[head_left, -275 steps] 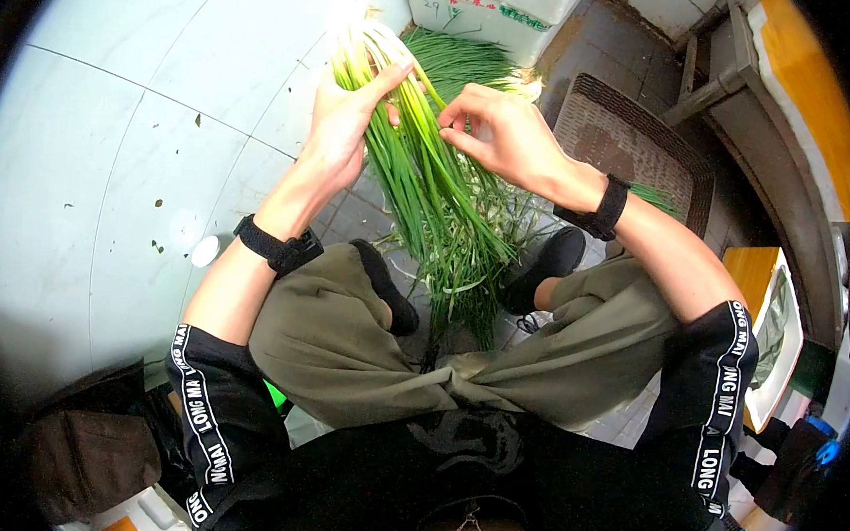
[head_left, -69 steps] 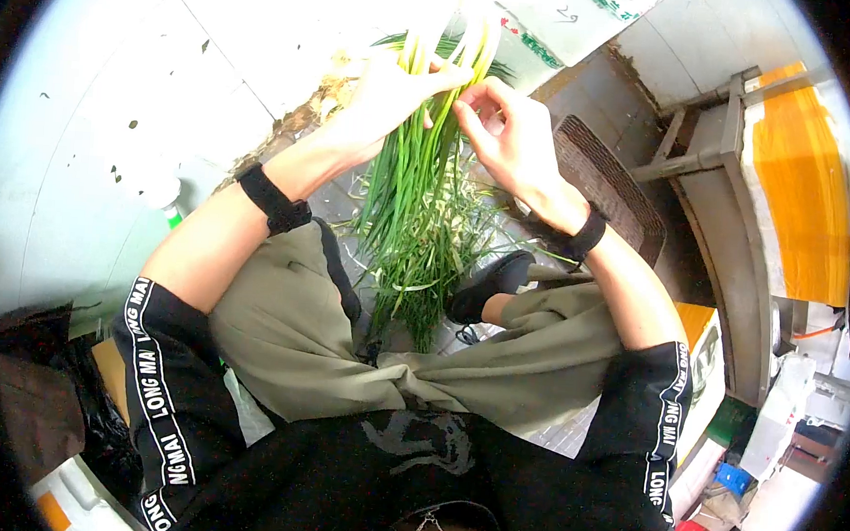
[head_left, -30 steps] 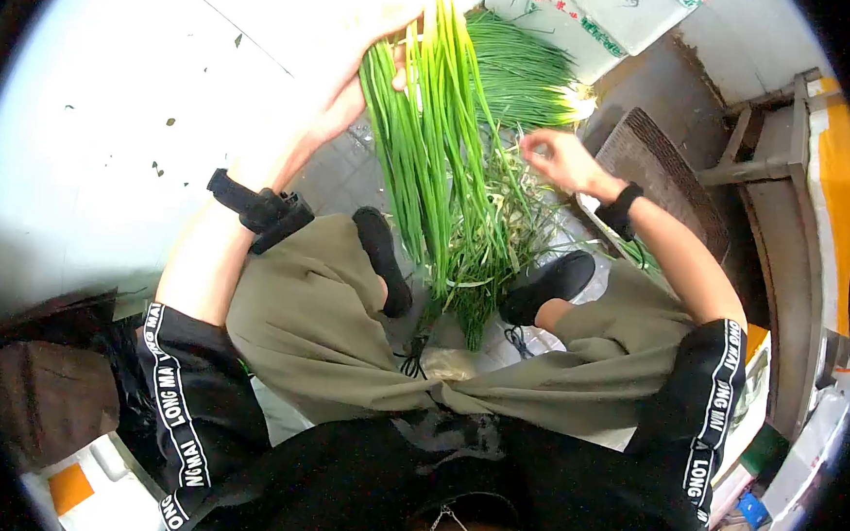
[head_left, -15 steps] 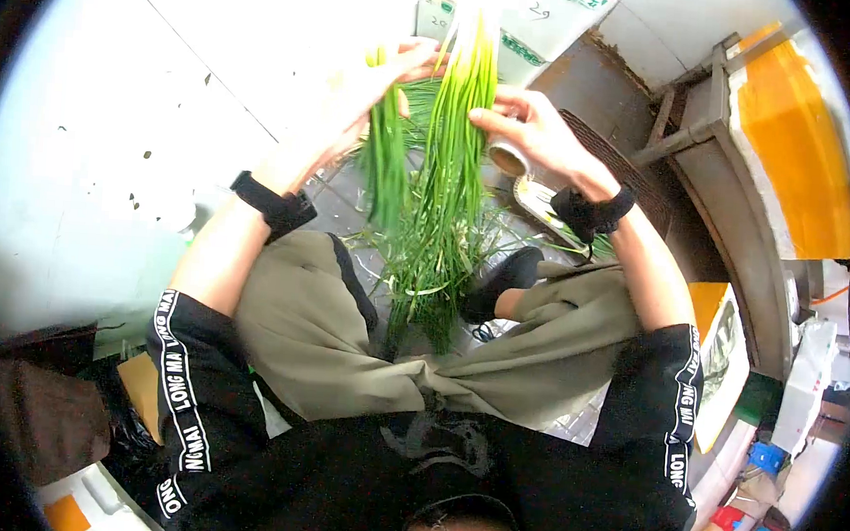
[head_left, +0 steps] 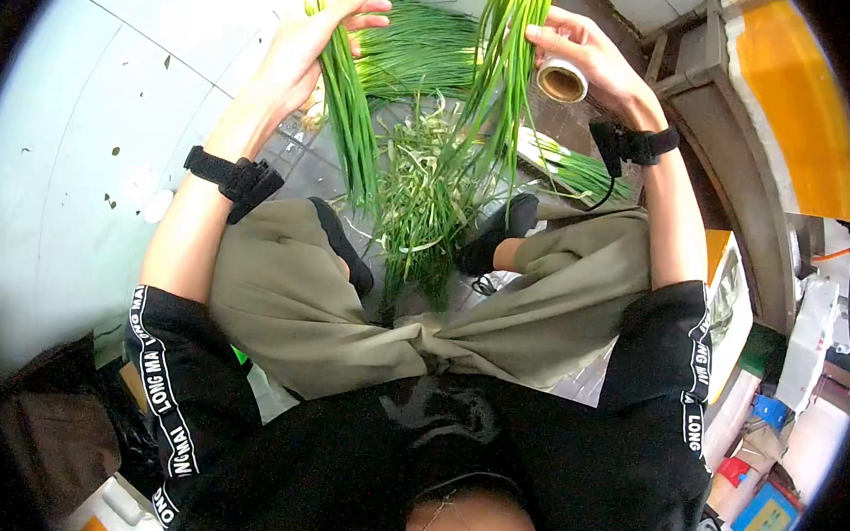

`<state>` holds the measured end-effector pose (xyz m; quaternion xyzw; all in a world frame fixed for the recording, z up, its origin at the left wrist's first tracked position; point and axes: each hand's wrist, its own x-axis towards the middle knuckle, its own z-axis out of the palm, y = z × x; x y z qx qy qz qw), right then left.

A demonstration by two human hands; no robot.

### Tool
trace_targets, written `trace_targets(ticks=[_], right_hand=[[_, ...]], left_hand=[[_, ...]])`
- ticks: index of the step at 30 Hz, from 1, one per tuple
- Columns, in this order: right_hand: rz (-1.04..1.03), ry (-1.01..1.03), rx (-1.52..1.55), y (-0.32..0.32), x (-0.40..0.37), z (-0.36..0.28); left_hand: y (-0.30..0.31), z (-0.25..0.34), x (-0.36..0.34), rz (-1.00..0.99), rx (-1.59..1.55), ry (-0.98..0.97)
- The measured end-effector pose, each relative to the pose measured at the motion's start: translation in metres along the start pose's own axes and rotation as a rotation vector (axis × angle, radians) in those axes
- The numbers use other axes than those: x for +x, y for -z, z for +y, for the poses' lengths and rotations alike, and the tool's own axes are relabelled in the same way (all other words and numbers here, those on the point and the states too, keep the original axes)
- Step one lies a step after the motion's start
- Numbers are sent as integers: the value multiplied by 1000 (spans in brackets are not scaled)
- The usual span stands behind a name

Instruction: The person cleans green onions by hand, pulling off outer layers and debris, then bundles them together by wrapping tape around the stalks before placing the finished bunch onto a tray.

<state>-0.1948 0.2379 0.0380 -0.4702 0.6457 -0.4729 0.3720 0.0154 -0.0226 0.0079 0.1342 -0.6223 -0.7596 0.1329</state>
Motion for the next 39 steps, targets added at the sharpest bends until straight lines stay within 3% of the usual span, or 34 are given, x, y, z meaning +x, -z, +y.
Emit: trace_targets(ticks=[4, 7, 9, 11, 14, 23, 27, 39], right_hand=[[-21, -24, -5, -4, 2, -1], [-50, 81, -130, -29, 9, -2], [107, 244, -406, -60, 13, -5], [151, 174, -616, -84, 14, -9], [246, 200, -905, -119, 11, -13], [371, 256, -955, -128, 12, -33], [309, 276, -1027, -131, 17, -27], [274, 358, -1013, -129, 19, -28]], left_hand=[[-11, -1, -2, 106, -65, -16], [-19, -2, 1, 168, -45, -119], [-27, -2, -3, 175, -70, -163], [-34, 1, 0, 209, -41, -141], [-27, -4, 3, 94, -115, -128], [-32, 1, -7, 3, -52, -143], [-39, 3, -8, -32, 5, -116], [-40, -1, 0, 76, 88, -30]])
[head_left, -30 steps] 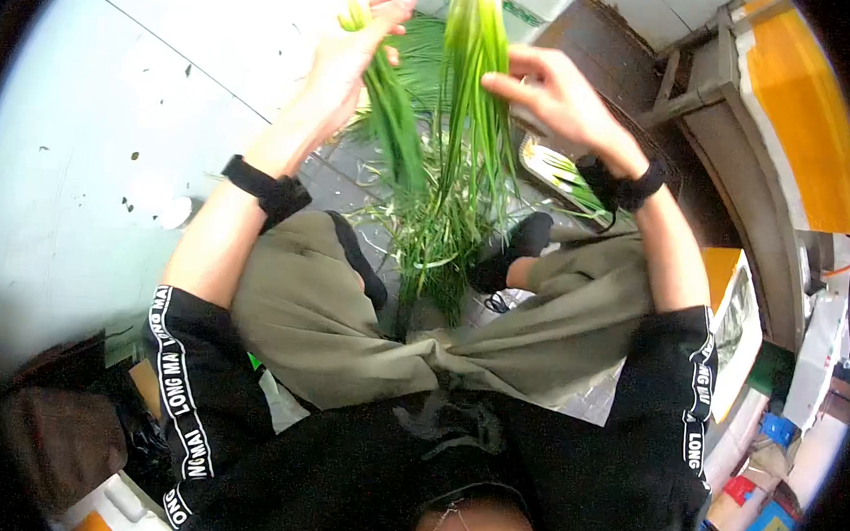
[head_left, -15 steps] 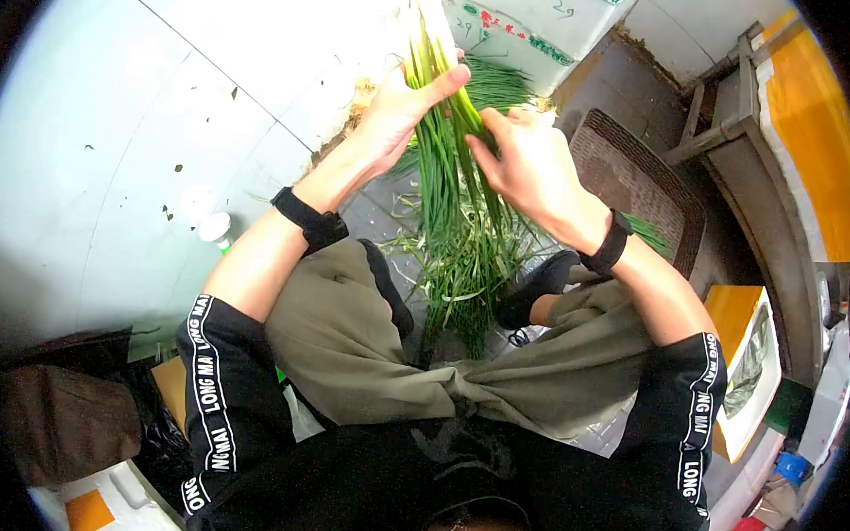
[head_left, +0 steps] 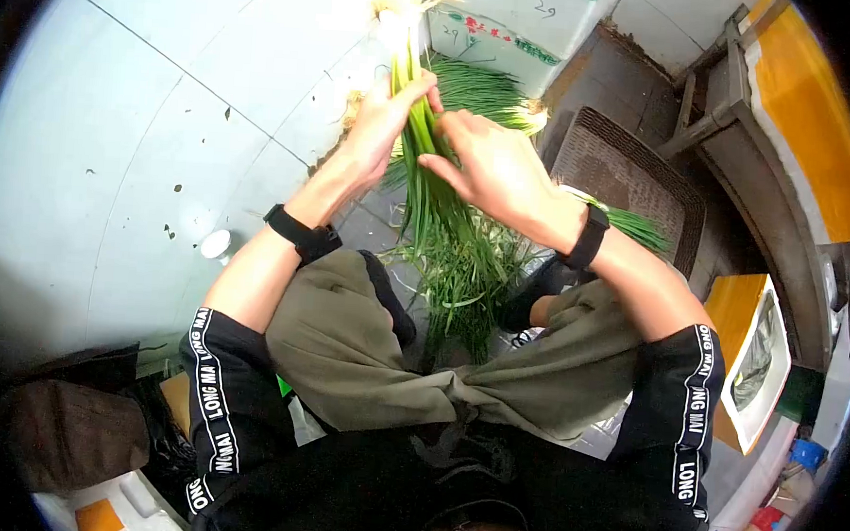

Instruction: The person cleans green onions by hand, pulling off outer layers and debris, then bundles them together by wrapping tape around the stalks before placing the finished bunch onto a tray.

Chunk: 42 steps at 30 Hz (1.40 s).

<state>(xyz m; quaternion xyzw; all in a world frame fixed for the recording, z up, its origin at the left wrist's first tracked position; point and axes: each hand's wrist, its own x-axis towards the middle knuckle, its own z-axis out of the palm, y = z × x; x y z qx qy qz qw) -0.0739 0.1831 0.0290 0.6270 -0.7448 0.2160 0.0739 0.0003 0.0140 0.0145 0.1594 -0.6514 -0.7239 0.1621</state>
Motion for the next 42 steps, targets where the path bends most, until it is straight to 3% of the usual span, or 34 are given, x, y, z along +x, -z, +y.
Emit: trace_targets(ticks=[4, 7, 8, 11, 14, 18, 20, 22, 23, 27, 32, 37, 42], right_hand=[[190, -179, 388, 1, 3, 18], [171, -431, 866, 12, 12, 35], [194, -412, 836, 11, 17, 43], [223, -390, 730, 7, 23, 51], [88, -522, 673, 17, 24, 49], [150, -409, 772, 10, 31, 59], [226, -317, 721, 6, 33, 63], [260, -267, 610, 4, 20, 75], [225, -324, 645, 3, 15, 76], [171, -307, 832, 12, 11, 66], [132, -351, 850, 15, 12, 55], [192, -382, 965, 16, 16, 52], [289, -342, 857, 20, 15, 59]], left_hand=[[16, 2, 2, 17, -260, 41], [22, -3, 1, -213, -288, 168], [17, -5, -1, -217, -285, 177], [-8, 3, -11, -349, 135, 155], [-11, -6, -8, -403, 237, 127], [-12, 0, -6, -425, 12, 124], [-6, 6, -7, -374, -26, 159], [4, 4, -2, -448, -245, 110], [6, 4, -3, -442, -291, 118], [9, 6, -8, -539, -261, 126], [4, 4, -11, -583, -199, 150], [4, 6, -11, -564, -220, 174], [2, 12, -13, -519, -225, 184]])
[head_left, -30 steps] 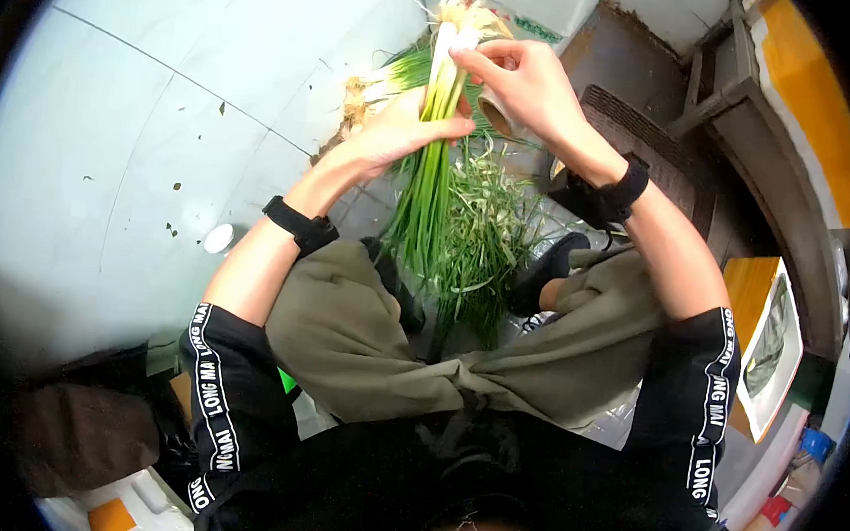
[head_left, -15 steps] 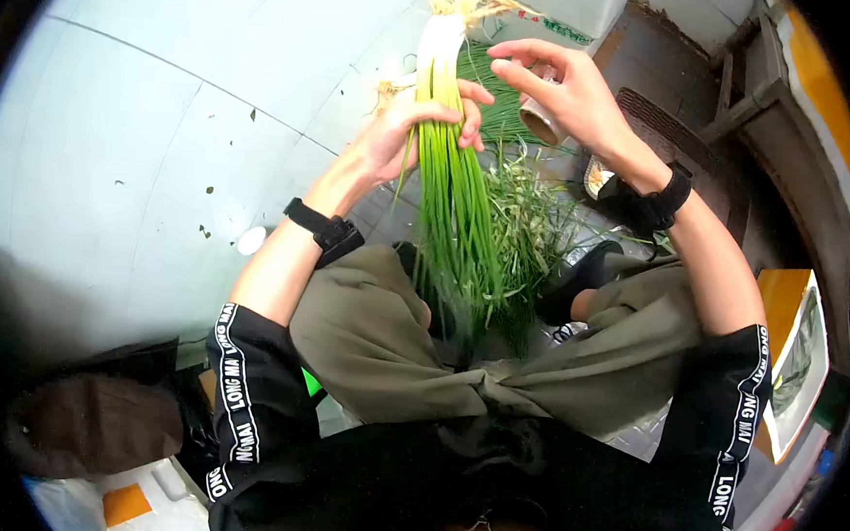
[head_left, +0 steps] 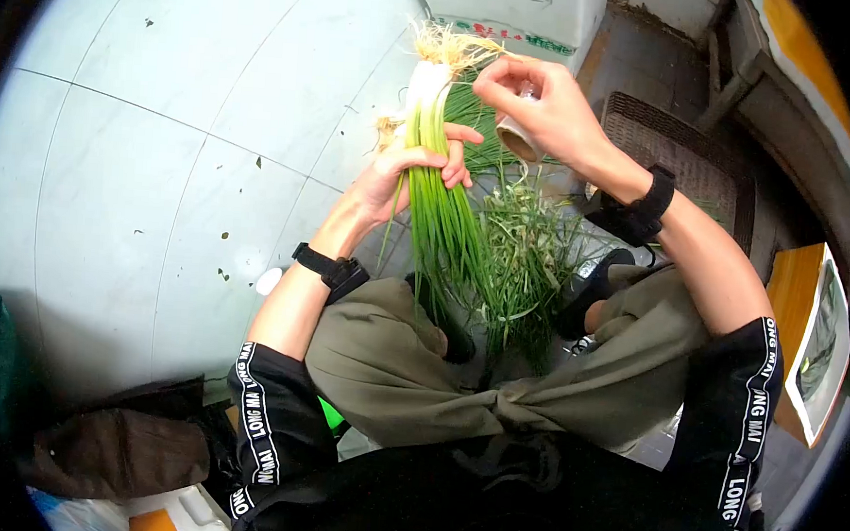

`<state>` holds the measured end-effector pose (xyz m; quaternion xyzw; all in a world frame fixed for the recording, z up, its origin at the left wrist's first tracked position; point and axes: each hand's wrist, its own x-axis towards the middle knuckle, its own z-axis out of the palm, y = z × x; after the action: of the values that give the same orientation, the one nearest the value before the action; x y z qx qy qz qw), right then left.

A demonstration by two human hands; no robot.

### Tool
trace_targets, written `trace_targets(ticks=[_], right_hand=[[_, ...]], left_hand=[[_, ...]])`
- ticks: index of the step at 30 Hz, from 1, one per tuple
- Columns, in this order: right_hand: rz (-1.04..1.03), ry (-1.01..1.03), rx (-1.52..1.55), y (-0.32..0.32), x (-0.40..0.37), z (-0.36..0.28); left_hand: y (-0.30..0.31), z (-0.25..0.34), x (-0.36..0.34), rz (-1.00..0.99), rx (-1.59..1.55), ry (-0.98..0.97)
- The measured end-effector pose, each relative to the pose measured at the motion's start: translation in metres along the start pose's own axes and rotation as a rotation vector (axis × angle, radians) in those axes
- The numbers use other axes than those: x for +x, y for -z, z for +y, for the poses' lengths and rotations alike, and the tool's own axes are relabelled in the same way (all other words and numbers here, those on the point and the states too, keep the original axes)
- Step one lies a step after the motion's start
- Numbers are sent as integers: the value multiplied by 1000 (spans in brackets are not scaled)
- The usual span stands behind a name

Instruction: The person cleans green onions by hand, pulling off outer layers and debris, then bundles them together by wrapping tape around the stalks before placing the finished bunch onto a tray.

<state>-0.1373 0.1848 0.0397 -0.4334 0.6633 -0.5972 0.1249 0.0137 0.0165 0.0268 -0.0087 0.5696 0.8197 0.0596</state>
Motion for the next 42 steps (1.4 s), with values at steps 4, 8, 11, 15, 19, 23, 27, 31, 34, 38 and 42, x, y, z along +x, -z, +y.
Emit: trace_targets(ticks=[4, 8, 11, 15, 19, 23, 27, 31, 34, 38, 42], right_hand=[[214, 230, -227, 4, 1, -7], [309, 278, -305, 14, 9, 3], [146, 202, -307, 17, 5, 11], [-138, 92, -453, 16, -2, 20], [-339, 100, -651, 15, -15, 48], [-563, 61, -841, 5, -24, 80], [-1022, 40, -911, 2, -50, 117], [-1132, 47, -1180, -14, -54, 117], [-1064, 87, -1107, -10, -48, 117], [-926, 170, -1076, -6, -45, 105], [-759, -164, -616, -25, -29, 83]], left_hand=[[-1, -1, 1, -4, 24, 15], [5, -4, 3, -24, -38, 1], [5, -4, 2, -22, -105, -11], [8, -1, 2, 12, -146, -20], [10, -1, 2, 38, -157, -46], [18, -5, 1, 88, -164, -70], [29, -12, 3, 218, -129, -62], [46, -13, 5, 262, -69, -76], [48, -10, 0, 216, -192, -92], [46, -14, -1, 311, -60, -99], [38, -17, 0, 467, 174, -179]])
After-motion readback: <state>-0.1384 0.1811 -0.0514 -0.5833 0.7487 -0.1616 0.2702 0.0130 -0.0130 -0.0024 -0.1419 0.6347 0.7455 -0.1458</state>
